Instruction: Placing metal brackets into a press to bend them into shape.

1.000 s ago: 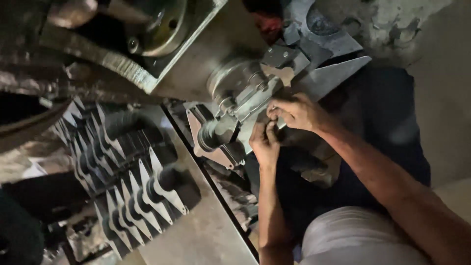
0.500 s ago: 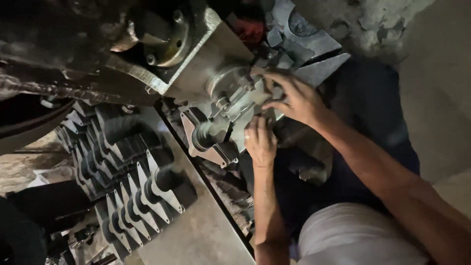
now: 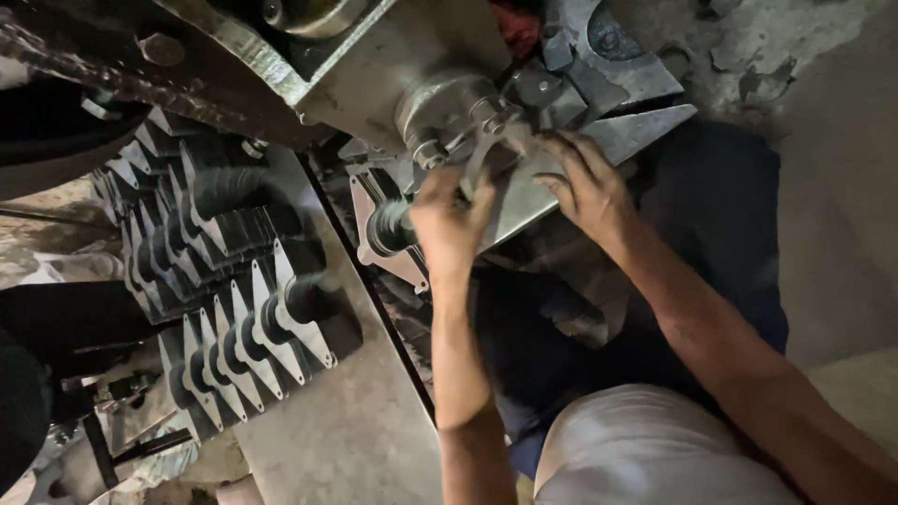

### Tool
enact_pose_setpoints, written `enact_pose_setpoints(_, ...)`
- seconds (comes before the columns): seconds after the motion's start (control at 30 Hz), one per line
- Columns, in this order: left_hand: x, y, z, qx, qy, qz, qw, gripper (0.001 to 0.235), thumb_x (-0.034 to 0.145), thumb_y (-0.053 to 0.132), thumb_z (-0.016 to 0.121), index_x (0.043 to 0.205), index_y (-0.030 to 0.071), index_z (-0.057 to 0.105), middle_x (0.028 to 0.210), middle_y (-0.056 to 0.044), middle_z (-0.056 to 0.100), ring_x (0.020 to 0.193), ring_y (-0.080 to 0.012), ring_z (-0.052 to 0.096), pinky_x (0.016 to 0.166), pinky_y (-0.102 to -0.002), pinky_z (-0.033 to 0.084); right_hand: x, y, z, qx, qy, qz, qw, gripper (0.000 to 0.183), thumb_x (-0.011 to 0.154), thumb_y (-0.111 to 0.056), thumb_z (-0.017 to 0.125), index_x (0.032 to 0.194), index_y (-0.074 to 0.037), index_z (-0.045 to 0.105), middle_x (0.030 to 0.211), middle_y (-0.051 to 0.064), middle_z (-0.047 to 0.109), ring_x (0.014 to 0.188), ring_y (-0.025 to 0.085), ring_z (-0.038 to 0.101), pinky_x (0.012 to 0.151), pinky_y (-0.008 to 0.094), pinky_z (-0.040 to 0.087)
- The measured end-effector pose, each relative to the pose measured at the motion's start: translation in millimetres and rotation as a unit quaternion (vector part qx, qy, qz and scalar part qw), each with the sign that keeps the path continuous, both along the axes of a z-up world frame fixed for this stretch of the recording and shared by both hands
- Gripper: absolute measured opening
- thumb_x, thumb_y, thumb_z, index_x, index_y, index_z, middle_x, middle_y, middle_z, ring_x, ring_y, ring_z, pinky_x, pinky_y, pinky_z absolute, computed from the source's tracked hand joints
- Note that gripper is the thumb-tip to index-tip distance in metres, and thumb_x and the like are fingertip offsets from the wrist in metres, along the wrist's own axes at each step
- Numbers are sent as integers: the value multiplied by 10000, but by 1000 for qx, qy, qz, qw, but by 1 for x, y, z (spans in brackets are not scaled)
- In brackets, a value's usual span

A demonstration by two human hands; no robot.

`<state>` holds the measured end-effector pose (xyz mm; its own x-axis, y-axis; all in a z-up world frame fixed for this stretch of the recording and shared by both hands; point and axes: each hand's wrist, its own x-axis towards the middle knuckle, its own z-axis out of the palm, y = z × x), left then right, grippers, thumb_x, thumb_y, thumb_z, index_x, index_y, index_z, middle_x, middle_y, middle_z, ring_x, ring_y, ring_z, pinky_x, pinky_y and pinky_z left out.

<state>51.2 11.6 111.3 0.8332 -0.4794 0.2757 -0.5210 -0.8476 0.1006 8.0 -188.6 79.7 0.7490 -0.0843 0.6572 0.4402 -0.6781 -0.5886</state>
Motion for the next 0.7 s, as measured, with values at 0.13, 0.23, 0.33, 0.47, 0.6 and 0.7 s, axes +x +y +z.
enact_pose_setpoints(0.13,-15,1,-41,-432,131,125,883,462,906,96,861,1314,13,662,1128,-173,727,939,-297,689,852,-335,526,12,3,-32,33,2,46,998,353,1011,-26,657,1360,8,618,1335,224,590,1109,380,708,902,409,614)
enact_pose_setpoints(0.23,-22,-6,-67,-503,3,100,858,608,851,35,839,1365,-53,526,1232,-226,637,1077,-353,641,936,-387,500,24,11,-45,71,22,60,995,349,1024,107,596,1347,-7,665,1302,209,609,1064,310,741,865,365,627)
enact_pose_setpoints(0.33,-11,-11,-82,-464,-71,131,873,421,866,9,777,1227,-27,563,1165,-213,622,1039,-360,634,898,-396,522,37,13,-48,110,41,55,992,356,1005,145,569,1307,0,688,1268,195,622,1046,282,755,840,358,620)
enact_pose_setpoints(0.47,7,-8,-84,-489,-79,152,855,210,871,-36,761,1022,15,623,997,-165,639,887,-336,643,819,-381,531,53,15,-51,71,-6,-1,997,219,969,105,675,1152,-7,718,1150,150,677,985,286,736,820,372,606)
enact_pose_setpoints(0.6,3,-6,-79,-469,-85,129,870,198,870,-30,732,1016,24,610,1014,-159,623,941,-348,648,857,-392,534,54,16,-63,80,-37,-16,996,118,990,64,698,1101,26,702,1157,146,688,1000,297,742,818,371,612)
enact_pose_setpoints(0.7,3,-10,-73,-470,-94,117,870,193,858,-4,748,999,31,621,1024,-165,629,969,-356,639,883,-405,522,53,11,-63,46,-26,-50,997,77,956,40,737,1024,3,726,1125,141,686,952,329,704,785,420,571)
